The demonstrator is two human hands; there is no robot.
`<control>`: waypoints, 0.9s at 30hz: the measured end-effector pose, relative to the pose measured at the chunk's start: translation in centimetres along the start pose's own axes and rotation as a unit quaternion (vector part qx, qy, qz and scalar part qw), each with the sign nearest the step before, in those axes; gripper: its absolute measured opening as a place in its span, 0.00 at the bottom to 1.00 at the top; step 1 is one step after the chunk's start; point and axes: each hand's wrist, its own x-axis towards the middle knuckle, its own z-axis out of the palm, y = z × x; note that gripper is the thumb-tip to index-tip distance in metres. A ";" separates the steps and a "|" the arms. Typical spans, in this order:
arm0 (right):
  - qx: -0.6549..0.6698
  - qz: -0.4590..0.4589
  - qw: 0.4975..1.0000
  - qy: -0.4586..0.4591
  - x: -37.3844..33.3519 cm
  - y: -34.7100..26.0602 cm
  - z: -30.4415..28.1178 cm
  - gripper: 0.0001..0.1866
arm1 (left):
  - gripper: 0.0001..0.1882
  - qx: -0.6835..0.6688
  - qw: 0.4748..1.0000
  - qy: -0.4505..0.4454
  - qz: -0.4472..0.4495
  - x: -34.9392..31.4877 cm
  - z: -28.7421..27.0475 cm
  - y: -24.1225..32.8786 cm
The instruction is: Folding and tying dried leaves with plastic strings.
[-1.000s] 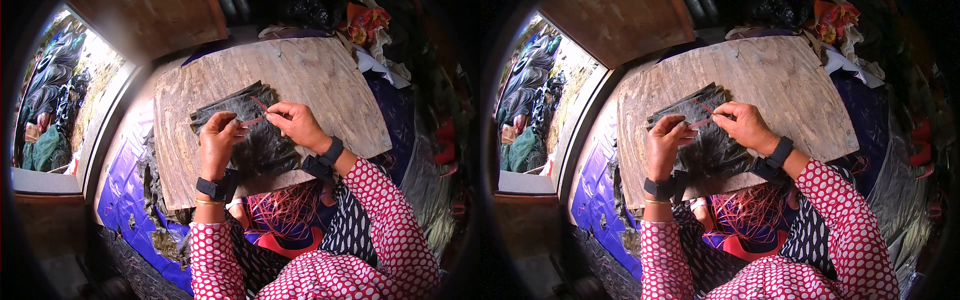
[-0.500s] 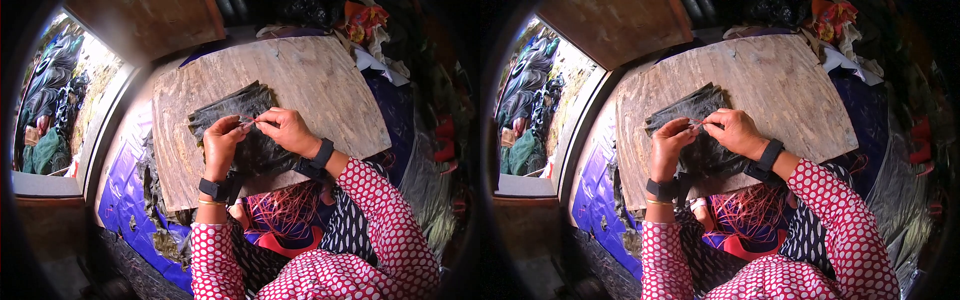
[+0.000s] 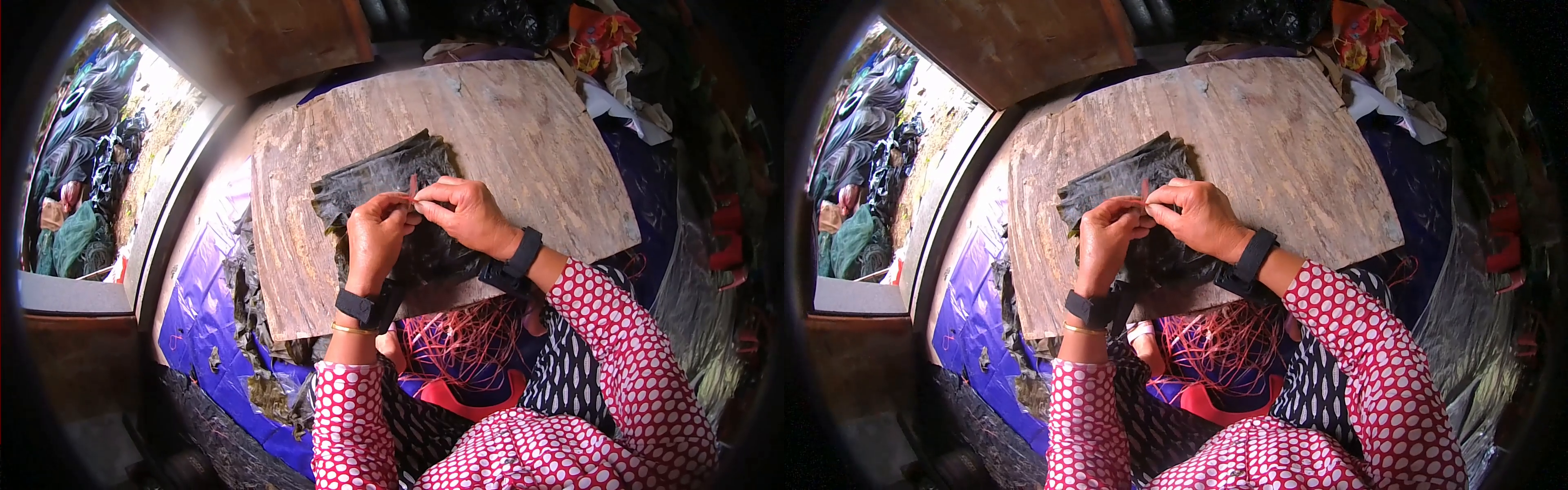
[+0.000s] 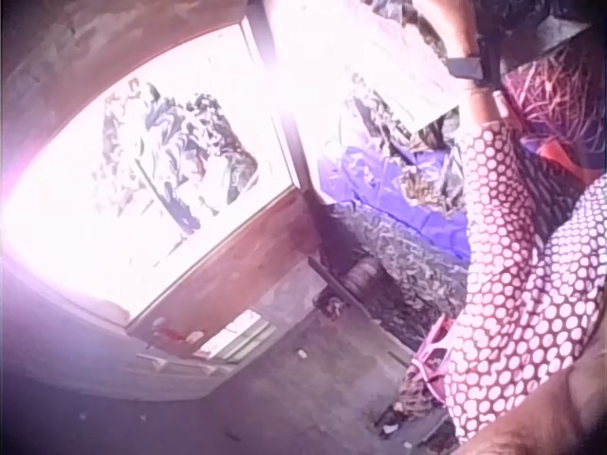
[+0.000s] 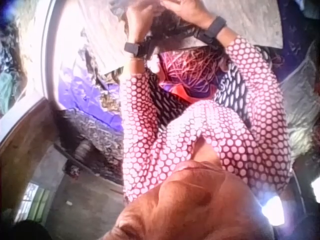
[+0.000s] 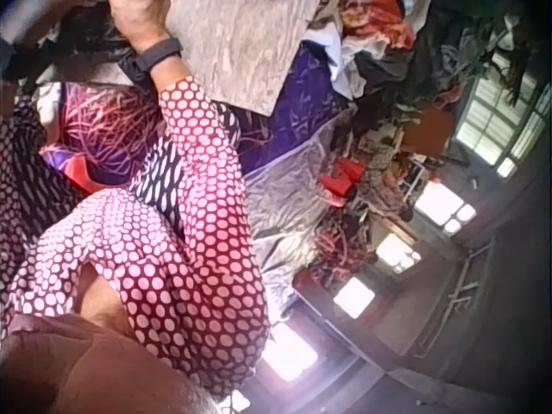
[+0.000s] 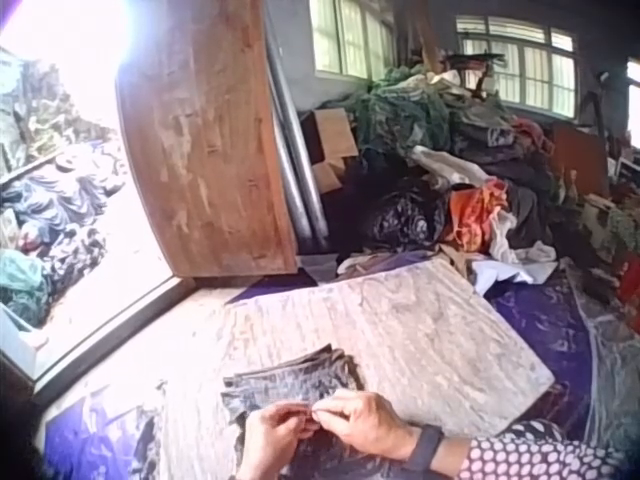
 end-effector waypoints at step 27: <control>-0.066 0.104 0.989 0.077 0.3 3.9 -5.7 0.09 | 0.10 0.087 0.989 0.122 0.017 -1.0 -5.1 0.1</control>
